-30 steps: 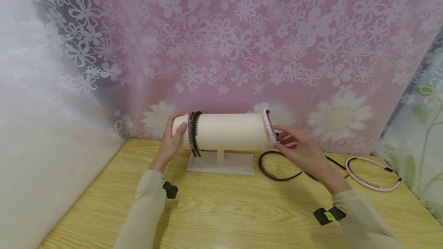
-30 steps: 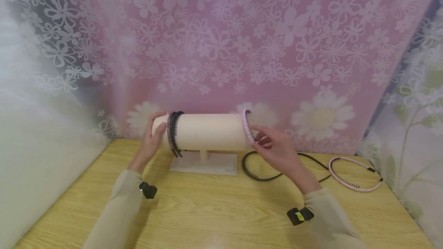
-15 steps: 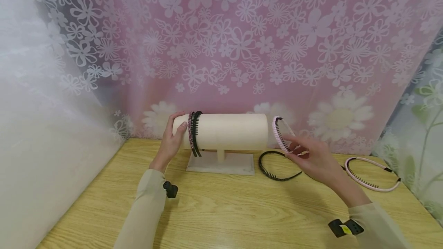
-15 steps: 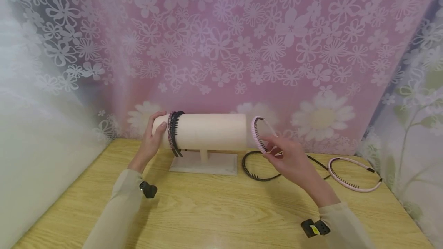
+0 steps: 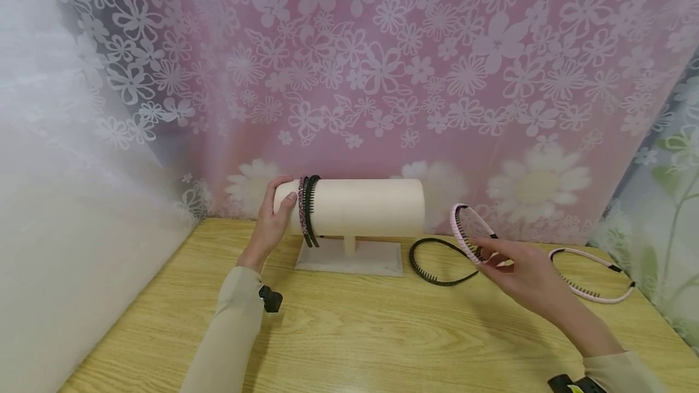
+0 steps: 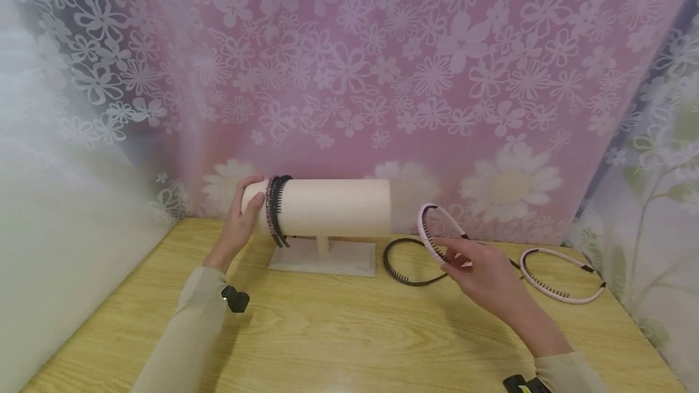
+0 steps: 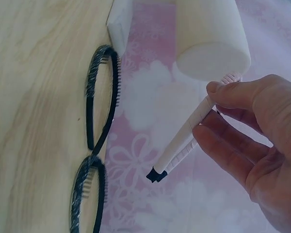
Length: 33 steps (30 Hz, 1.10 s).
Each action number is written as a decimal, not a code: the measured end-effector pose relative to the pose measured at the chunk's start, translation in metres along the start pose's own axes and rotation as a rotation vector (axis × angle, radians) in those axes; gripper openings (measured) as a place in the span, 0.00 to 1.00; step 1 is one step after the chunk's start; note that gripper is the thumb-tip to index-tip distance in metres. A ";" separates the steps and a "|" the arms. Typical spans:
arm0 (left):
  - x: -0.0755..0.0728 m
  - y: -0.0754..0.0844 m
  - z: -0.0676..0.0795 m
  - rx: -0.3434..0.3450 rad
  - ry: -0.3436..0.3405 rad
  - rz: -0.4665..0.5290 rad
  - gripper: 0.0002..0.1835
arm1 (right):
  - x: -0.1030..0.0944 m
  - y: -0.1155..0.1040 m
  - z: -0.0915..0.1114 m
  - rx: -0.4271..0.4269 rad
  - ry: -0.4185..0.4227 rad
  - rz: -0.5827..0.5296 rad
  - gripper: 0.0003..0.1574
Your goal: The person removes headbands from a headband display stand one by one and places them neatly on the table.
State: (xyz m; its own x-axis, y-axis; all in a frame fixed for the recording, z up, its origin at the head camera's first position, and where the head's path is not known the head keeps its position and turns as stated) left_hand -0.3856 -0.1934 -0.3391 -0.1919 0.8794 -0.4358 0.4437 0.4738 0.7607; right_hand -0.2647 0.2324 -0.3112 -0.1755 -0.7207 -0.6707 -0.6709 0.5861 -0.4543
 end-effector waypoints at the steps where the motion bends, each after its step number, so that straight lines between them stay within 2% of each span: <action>1: 0.000 -0.002 -0.001 0.003 0.003 -0.004 0.26 | -0.001 0.001 0.003 0.001 0.000 0.011 0.29; 10: 0.000 -0.002 -0.004 0.028 0.011 0.005 0.27 | -0.012 0.014 0.024 0.033 -0.028 0.082 0.32; 17: 0.001 -0.004 -0.003 0.002 -0.004 0.024 0.26 | -0.016 0.025 0.039 0.036 -0.035 0.098 0.32; 19: 0.000 -0.001 -0.002 0.001 -0.011 0.028 0.26 | -0.017 0.026 0.043 0.033 -0.030 0.098 0.32; 26: -0.006 0.029 0.007 -0.002 -0.025 0.017 0.26 | -0.022 0.035 0.056 0.055 -0.025 0.134 0.33; 33: -0.007 0.032 0.009 -0.001 -0.019 0.017 0.26 | -0.026 0.045 0.071 0.091 -0.054 0.185 0.33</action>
State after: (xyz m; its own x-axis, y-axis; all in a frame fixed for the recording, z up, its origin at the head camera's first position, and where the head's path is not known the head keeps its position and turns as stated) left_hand -0.3621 -0.1849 -0.3161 -0.1678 0.8865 -0.4312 0.4461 0.4584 0.7687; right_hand -0.2392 0.3039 -0.3563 -0.2494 -0.5782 -0.7769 -0.5627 0.7394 -0.3697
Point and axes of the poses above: each hand's wrist, its own z-axis away from the middle knuckle, its own x-axis out of the palm, y = z × x, the point moved 8 cm from there along -z, towards the middle knuckle, and after that the axes turned 11 degrees about -z, right-handed, at the moved point
